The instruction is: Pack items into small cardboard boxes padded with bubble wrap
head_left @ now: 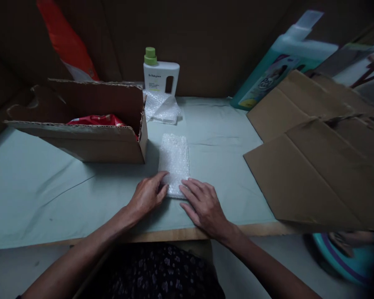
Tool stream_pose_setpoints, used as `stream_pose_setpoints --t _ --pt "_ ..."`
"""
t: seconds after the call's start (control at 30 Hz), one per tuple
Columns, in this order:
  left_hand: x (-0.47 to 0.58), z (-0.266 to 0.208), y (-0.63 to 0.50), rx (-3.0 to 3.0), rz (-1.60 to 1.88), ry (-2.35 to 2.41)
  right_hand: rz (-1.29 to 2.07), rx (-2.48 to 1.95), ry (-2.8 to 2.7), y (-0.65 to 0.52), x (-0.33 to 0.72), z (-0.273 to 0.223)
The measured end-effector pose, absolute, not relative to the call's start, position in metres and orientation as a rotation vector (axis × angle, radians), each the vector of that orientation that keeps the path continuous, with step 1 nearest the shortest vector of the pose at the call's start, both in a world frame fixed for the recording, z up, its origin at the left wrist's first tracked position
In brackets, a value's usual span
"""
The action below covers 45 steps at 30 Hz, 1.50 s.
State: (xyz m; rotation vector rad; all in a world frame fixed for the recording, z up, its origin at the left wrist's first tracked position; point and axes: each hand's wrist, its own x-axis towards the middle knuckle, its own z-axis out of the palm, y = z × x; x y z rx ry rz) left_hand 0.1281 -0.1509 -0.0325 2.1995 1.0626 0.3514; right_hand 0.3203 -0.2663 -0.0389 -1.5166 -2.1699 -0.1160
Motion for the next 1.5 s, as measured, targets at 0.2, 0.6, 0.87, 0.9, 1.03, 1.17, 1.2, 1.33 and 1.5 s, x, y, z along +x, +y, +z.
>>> stream_pose_setpoints --t 0.2,0.6,0.87,0.9,1.03,1.17,1.2,1.33,1.5 --pt "0.111 -0.032 -0.170 2.506 0.756 0.783 0.085 -1.529 -2.120 -0.252 0.321 -0.032" --pt "0.117 -0.044 -0.160 2.365 0.529 0.963 -0.070 -1.553 -2.100 -0.262 0.322 -0.030" --pt "0.103 -0.032 -0.175 2.471 0.573 0.786 0.380 -1.526 -2.062 -0.249 0.324 -0.021" --pt "0.102 -0.033 -0.175 2.432 0.567 0.788 0.418 -1.537 -2.045 -0.249 0.325 -0.020" --pt "0.110 -0.039 -0.162 2.385 0.561 0.934 0.113 -1.573 -2.056 -0.254 0.323 -0.022" --pt "0.121 -0.040 -0.146 2.395 0.539 1.119 -0.038 -1.567 -2.253 -0.249 0.319 -0.026" --pt "0.121 -0.038 -0.145 2.343 0.559 1.143 -0.020 -1.570 -2.267 -0.245 0.319 -0.027" --pt "0.113 -0.026 -0.158 1.703 0.740 1.202 0.212 -1.581 -1.983 -0.225 0.327 -0.029" --pt "0.116 -0.020 -0.188 0.876 0.774 0.918 0.706 -1.559 -1.576 -0.224 0.317 -0.021"
